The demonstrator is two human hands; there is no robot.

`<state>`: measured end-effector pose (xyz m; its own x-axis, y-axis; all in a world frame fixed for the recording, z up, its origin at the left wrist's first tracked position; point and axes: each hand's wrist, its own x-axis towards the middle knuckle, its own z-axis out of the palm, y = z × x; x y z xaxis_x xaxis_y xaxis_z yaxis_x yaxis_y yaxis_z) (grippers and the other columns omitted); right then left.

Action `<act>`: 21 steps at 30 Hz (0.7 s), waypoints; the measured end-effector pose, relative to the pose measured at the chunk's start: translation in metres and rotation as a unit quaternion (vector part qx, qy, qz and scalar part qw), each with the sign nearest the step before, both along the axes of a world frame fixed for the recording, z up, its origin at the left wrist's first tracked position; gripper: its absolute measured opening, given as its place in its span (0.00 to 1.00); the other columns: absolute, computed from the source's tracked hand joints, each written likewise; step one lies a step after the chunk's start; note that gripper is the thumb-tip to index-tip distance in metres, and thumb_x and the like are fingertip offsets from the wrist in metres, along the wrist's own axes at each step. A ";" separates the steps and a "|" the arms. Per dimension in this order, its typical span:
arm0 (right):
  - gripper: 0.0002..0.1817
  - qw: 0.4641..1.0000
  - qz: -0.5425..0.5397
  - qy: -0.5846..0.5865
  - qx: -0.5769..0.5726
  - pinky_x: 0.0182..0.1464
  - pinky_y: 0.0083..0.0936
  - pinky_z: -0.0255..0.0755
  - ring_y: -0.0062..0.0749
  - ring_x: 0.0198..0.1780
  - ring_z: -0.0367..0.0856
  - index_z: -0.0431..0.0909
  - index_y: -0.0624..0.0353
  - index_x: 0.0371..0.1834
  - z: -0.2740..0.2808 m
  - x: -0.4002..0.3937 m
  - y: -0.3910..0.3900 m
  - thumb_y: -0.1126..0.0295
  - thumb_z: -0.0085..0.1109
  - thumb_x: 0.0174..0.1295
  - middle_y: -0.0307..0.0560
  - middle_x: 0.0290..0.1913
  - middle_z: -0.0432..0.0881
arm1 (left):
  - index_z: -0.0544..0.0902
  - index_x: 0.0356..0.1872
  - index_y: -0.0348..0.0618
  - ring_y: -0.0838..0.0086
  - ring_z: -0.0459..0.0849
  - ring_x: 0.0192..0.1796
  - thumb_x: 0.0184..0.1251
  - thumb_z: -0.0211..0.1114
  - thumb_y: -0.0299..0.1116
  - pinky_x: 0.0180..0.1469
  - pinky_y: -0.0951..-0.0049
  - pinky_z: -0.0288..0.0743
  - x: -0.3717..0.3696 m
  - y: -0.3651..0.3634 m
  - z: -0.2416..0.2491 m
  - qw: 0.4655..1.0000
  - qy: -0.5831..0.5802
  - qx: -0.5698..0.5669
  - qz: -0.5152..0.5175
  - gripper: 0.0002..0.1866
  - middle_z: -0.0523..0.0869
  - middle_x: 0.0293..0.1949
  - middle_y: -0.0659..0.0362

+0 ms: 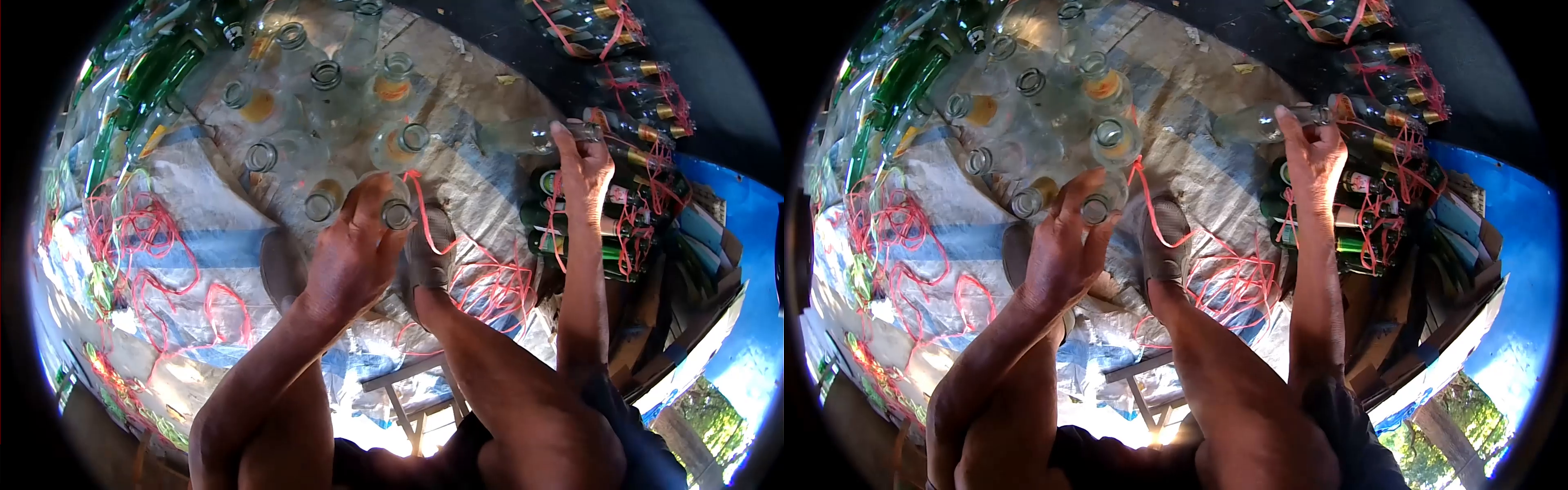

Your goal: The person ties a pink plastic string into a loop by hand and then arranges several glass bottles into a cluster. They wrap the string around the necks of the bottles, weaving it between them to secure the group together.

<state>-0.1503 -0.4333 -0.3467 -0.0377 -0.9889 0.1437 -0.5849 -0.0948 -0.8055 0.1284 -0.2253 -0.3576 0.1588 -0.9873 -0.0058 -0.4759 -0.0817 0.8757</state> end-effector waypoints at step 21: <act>0.15 0.864 0.292 -0.215 -0.348 0.55 0.32 0.82 0.39 0.48 0.87 0.79 0.69 0.59 0.207 0.042 0.035 0.66 0.52 0.82 0.62 0.52 0.86 | 0.72 0.67 0.37 0.45 0.90 0.48 0.70 0.72 0.28 0.47 0.57 0.85 0.001 0.002 0.002 1.000 0.022 0.002 0.011 0.27 0.81 0.63 0.37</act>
